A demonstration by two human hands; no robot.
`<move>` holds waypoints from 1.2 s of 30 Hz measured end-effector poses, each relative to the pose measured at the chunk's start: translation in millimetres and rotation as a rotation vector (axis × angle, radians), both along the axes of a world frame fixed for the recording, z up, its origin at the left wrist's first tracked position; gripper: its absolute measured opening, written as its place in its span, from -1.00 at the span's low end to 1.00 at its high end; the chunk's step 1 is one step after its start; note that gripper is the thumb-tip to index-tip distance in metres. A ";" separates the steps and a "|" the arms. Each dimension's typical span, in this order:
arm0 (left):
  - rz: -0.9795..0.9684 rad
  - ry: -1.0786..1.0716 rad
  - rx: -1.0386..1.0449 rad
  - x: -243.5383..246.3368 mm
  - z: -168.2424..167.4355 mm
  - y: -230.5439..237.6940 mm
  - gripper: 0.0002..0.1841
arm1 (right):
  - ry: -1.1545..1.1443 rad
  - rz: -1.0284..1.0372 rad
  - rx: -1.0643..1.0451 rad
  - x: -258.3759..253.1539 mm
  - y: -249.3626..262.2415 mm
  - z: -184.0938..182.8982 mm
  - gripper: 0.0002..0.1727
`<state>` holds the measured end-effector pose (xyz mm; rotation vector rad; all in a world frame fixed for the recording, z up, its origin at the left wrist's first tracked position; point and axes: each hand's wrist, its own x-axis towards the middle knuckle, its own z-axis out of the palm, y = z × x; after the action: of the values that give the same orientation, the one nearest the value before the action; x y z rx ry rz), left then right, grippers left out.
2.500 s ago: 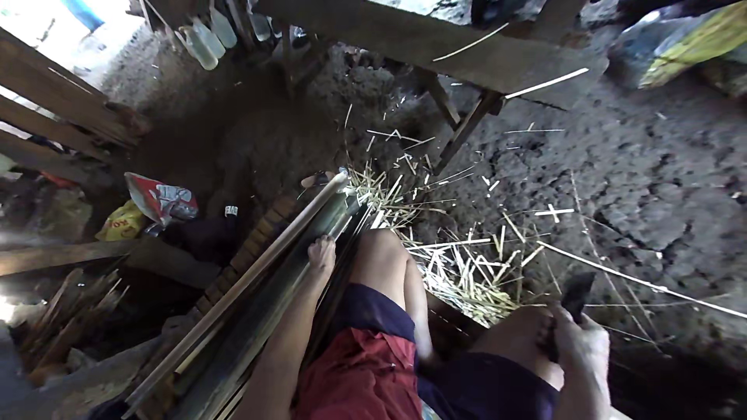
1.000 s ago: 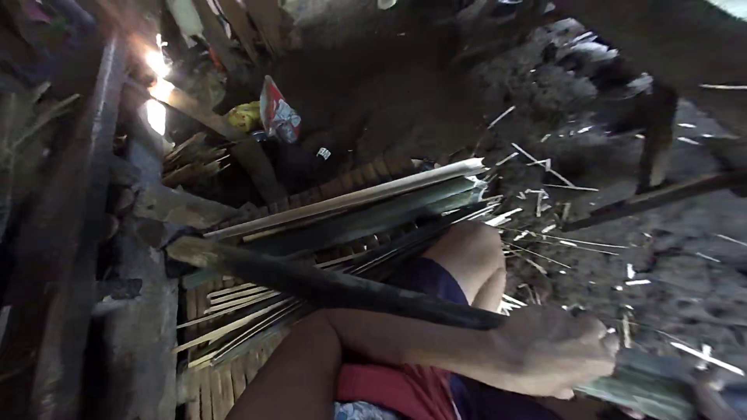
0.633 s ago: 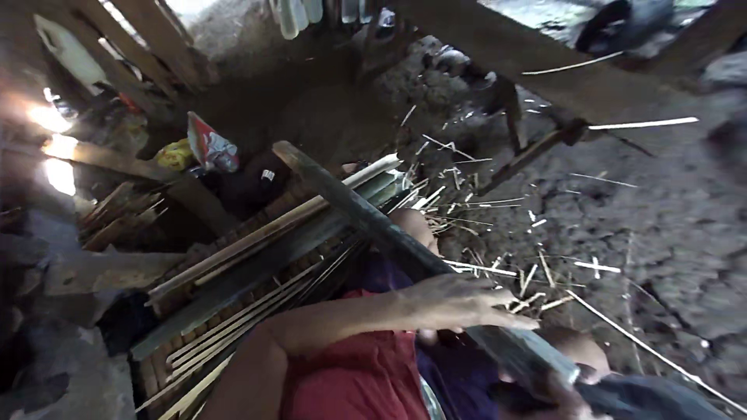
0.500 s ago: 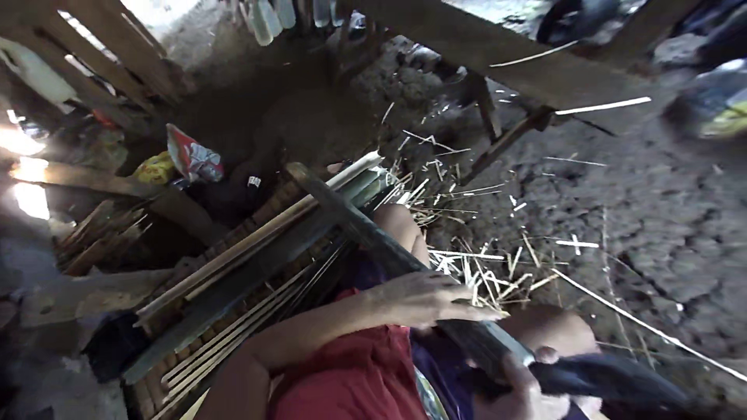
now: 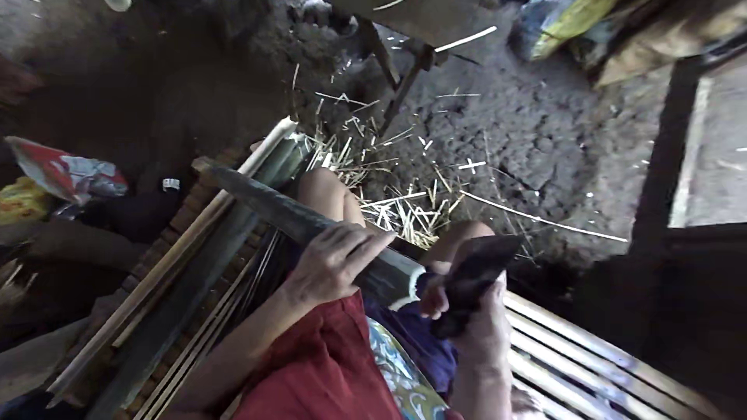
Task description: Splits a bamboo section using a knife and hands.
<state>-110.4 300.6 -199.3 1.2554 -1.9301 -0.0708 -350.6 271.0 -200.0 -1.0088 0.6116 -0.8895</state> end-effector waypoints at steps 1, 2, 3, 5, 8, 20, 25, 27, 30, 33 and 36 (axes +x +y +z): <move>0.016 0.012 -0.018 -3.6 -3.1 3.1 -0.59 | -0.062 0.058 -0.005 0.1 -0.8 -1.2 -0.40; 0.041 0.028 -0.036 -8.7 -8.5 8.3 -0.67 | -0.122 0.105 0.006 1.6 -0.8 -2.4 -0.43; 0.070 0.041 -0.051 -14.0 -15.2 15.8 -0.75 | -0.177 0.143 0.039 4.2 -0.1 -4.7 -0.47; 0.096 0.037 -0.072 -19.9 -29.4 32.1 -0.80 | -0.198 0.176 0.082 12.4 1.8 -16.5 -0.53; 0.087 0.010 -0.131 -21.5 -39.4 41.8 -0.78 | -0.183 0.193 0.061 17.4 5.6 -30.4 -0.64; 0.049 0.055 -0.059 4.3 1.1 32.2 -0.77 | -0.325 0.514 0.101 28.0 23.6 -1.7 0.06; -0.015 -0.004 -0.006 11.5 14.0 27.2 -0.79 | -0.165 0.499 -0.048 33.5 21.6 11.4 0.11; -0.070 -0.036 0.043 14.8 21.7 19.6 -0.78 | -0.150 0.477 -0.086 32.6 19.5 8.5 0.17; -0.117 -0.072 0.084 16.2 29.5 7.3 -0.76 | -0.180 0.464 -0.075 33.8 13.6 9.6 0.10; -0.146 -0.100 0.100 14.4 31.6 0.8 -0.76 | -0.213 0.451 -0.005 35.2 9.5 16.6 0.02; -0.150 -0.115 0.075 10.9 27.3 -1.8 -0.79 | -0.252 0.461 -0.003 36.5 6.8 13.8 -0.02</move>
<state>-99.6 298.8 -172.0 1.1843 -2.1366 -0.1523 -314.1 277.9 -186.1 -0.9681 0.1515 -0.5939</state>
